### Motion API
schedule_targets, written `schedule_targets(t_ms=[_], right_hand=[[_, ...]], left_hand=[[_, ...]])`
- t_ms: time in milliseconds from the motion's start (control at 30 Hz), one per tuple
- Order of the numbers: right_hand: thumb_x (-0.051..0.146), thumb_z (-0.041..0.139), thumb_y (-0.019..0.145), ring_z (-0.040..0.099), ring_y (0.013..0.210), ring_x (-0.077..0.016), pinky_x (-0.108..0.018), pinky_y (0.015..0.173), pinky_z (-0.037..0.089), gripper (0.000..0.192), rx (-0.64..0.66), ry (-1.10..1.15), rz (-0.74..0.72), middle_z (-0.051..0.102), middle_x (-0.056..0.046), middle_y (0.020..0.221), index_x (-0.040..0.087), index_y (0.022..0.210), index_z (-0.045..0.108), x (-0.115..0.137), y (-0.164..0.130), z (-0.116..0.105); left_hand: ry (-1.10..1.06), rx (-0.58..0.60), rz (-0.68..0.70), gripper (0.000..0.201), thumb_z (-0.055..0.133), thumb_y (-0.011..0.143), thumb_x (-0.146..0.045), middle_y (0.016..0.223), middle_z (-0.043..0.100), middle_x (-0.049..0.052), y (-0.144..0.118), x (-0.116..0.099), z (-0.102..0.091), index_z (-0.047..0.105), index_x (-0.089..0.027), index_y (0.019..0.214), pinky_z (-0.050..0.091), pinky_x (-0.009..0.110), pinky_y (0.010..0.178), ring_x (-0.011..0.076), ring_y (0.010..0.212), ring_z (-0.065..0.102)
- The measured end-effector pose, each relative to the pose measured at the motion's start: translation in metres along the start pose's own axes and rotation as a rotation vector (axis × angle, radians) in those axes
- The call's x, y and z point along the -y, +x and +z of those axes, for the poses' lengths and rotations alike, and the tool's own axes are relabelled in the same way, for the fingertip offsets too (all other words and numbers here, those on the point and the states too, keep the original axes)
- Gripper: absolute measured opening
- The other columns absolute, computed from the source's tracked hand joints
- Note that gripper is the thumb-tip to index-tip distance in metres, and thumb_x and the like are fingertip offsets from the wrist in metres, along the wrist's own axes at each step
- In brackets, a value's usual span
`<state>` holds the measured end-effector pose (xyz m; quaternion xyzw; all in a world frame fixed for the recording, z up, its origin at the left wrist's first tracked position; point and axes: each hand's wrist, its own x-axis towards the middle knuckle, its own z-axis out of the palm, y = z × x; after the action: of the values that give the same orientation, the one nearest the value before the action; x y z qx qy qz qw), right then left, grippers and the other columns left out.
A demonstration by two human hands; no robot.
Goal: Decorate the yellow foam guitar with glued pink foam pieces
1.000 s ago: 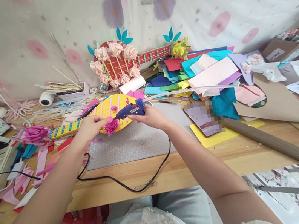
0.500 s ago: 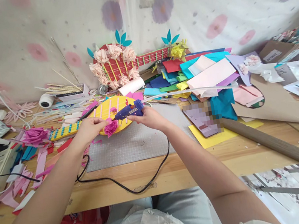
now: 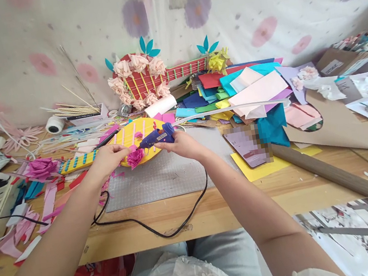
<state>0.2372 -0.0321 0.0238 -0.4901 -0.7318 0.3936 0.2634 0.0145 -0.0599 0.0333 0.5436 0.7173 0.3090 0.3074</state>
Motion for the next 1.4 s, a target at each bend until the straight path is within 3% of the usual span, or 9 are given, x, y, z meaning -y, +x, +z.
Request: schedule_targets(t_ms=[233,333,467,633,800,933,1100,1200,1400], right_hand=[[0.060,0.058,0.068,0.039,0.045,-0.0085,-0.024,0.043,0.031,0.043,-0.121,0.057,0.084,0.048,0.002,0.051,0.017,0.066,0.059,-0.013,-0.006,-0.015],[0.059,0.056,0.071,0.039,0.044,-0.0087,-0.024,0.044,0.032,0.044,-0.291,0.112,0.096,0.044,0.003,0.048,0.016,0.067,0.061,-0.042,-0.009,-0.026],[0.059,0.058,0.068,0.049,0.049,-0.0123,-0.026,0.047,0.037,0.047,-0.538,0.071,0.271,0.058,-0.004,0.060,0.013,0.075,0.064,-0.096,-0.009,-0.033],[0.058,0.056,0.070,0.063,0.079,-0.0261,-0.033,0.067,0.045,0.052,-0.610,-0.176,0.395,0.068,-0.013,0.084,0.011,0.091,0.067,-0.130,-0.004,-0.031],[0.060,0.051,0.074,0.062,0.093,-0.0312,-0.036,0.075,0.044,0.058,-0.563,-0.347,0.511,0.067,-0.018,0.096,0.011,0.103,0.064,-0.125,0.005,-0.028],[0.058,0.054,0.073,0.059,0.097,-0.0303,-0.036,0.079,0.042,0.057,-0.542,-0.392,0.421,0.065,-0.019,0.099,0.010,0.101,0.062,-0.126,0.005,-0.030],[0.044,0.064,0.066,0.051,0.099,-0.0298,-0.043,0.089,0.035,0.043,-0.810,-0.446,0.337,0.060,-0.017,0.098,0.012,0.093,0.055,-0.124,-0.023,-0.019],[0.040,0.061,0.068,0.051,0.087,-0.0242,-0.041,0.083,0.039,0.030,-0.890,-0.321,0.244,0.058,-0.010,0.087,0.017,0.085,0.049,-0.103,-0.042,0.000],[0.041,0.059,0.071,0.050,0.065,-0.0138,-0.029,0.064,0.042,0.023,-0.499,0.313,-0.044,0.056,-0.001,0.074,0.020,0.079,0.052,-0.028,-0.026,0.044]], left_hand=[[-0.224,0.039,-0.103,0.021,0.070,0.057,-0.033,0.047,0.044,-0.005,-0.001,-0.002,-0.001,0.060,-0.014,0.060,0.021,0.023,0.042,0.0049,0.041,0.029],[-0.428,0.064,-0.122,0.025,0.071,0.056,-0.035,0.045,0.035,-0.008,-0.004,0.003,0.001,0.057,-0.015,0.061,0.019,0.021,0.041,0.0036,0.040,0.027],[-0.764,0.013,-0.059,0.031,0.074,0.055,-0.038,0.047,0.027,-0.010,-0.012,0.012,0.013,0.058,-0.014,0.066,0.013,0.018,0.038,0.0016,0.040,0.021],[-1.000,-0.067,-0.047,0.033,0.079,0.050,-0.034,0.045,0.030,-0.010,-0.018,0.018,0.028,0.063,-0.012,0.069,0.013,0.015,0.036,-0.0002,0.038,0.024],[-1.122,-0.164,-0.043,0.029,0.080,0.048,-0.028,0.044,0.034,-0.010,-0.023,0.014,0.031,0.063,-0.012,0.066,0.014,0.013,0.034,-0.0013,0.036,0.026],[-1.208,-0.185,-0.087,0.028,0.079,0.050,-0.026,0.043,0.034,-0.011,-0.032,0.009,0.037,0.063,-0.012,0.068,0.015,0.011,0.033,-0.0017,0.035,0.026],[-1.298,-0.193,-0.116,0.026,0.079,0.051,-0.024,0.045,0.037,-0.010,-0.036,0.008,0.044,0.059,-0.013,0.064,0.018,0.010,0.032,-0.0015,0.036,0.028],[-1.347,-0.190,-0.137,0.026,0.079,0.051,-0.023,0.046,0.037,-0.010,-0.036,0.003,0.048,0.057,-0.013,0.063,0.018,0.010,0.031,-0.0016,0.036,0.029],[-1.420,-0.154,-0.178,0.025,0.078,0.053,-0.023,0.047,0.037,-0.010,-0.043,-0.011,0.060,0.058,-0.014,0.065,0.022,0.009,0.032,-0.0012,0.038,0.030]])
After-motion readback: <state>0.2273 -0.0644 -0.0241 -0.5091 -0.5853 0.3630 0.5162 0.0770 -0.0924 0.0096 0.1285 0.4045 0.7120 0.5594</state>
